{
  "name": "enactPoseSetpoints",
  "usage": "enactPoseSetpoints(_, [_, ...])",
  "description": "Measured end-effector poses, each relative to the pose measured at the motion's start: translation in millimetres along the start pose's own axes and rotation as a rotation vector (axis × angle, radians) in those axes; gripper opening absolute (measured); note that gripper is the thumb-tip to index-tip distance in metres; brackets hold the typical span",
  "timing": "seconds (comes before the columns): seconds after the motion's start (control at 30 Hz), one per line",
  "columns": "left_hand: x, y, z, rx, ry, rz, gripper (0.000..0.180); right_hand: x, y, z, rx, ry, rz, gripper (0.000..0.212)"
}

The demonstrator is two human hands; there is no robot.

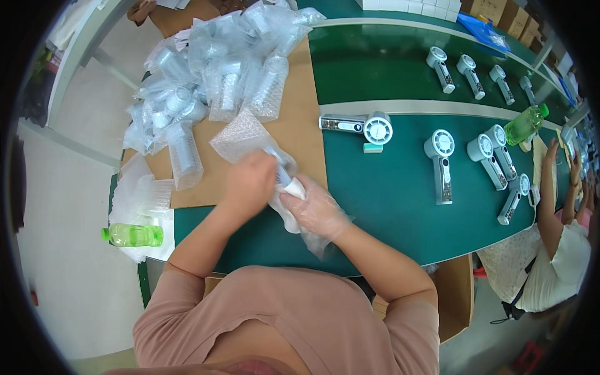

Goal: The person wipes the surface of small white electronic devices using a white cloth. They pick up each device from a pile of bubble-wrapped items, wipe it thoroughly, and place it on the green table. The person occasionally uses a green liquid from a bottle to moisten the cloth during the process.

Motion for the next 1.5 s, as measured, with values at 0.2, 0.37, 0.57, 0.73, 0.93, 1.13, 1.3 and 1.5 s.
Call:
enactPoseSetpoints(0.2, [16.3, -13.6, -16.0, 0.089, -0.787, -0.314, 0.008, 40.9, -31.6, -11.3, 0.286, 0.639, 0.142, 0.059])
enactPoseSetpoints(0.37, [22.3, -14.8, -39.2, 0.201, -1.53, -0.611, 0.008, 94.0, -42.5, -13.9, 0.184, -0.615, -0.463, 0.038])
enactPoseSetpoints(0.57, [13.0, -7.0, -72.0, 0.443, -1.18, -0.475, 0.009, 134.7, -67.9, 4.6, 0.202, -0.706, -0.756, 0.017])
enactPoseSetpoints(0.73, [30.6, 42.3, -64.5, 0.398, -0.908, -0.367, 0.009, 130.1, -76.9, -28.9, 0.262, -0.115, -0.796, 0.021])
enactPoseSetpoints(0.93, [84.4, 163.8, -149.3, -0.345, -0.24, 0.127, 0.01, 30.2, -71.3, -115.4, -0.334, 1.247, -0.479, 0.045])
enactPoseSetpoints(1.13, [149.7, 175.1, -68.4, 0.029, 0.493, 0.102, 0.015, -14.4, -80.8, -181.5, -0.472, 1.491, -0.643, 0.043])
enactPoseSetpoints(1.3, [122.7, 128.0, -49.8, -0.15, -0.038, 0.029, 0.02, 44.9, -90.3, -277.0, -0.774, 0.864, -0.838, 0.049])
enactPoseSetpoints(1.5, [65.6, 40.6, -24.1, -0.177, -0.212, 0.053, 0.018, 62.0, -12.0, -401.4, -1.106, -0.677, 0.194, 0.062])
Point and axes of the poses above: each hand's wrist, its own y-axis towards the middle knuckle, its own z-axis out of the palm, x = y × z, the point moved 7 cm from there along y, towards the middle knuckle, and after that the axes turned 5 degrees about x, right-handed, at the moved point
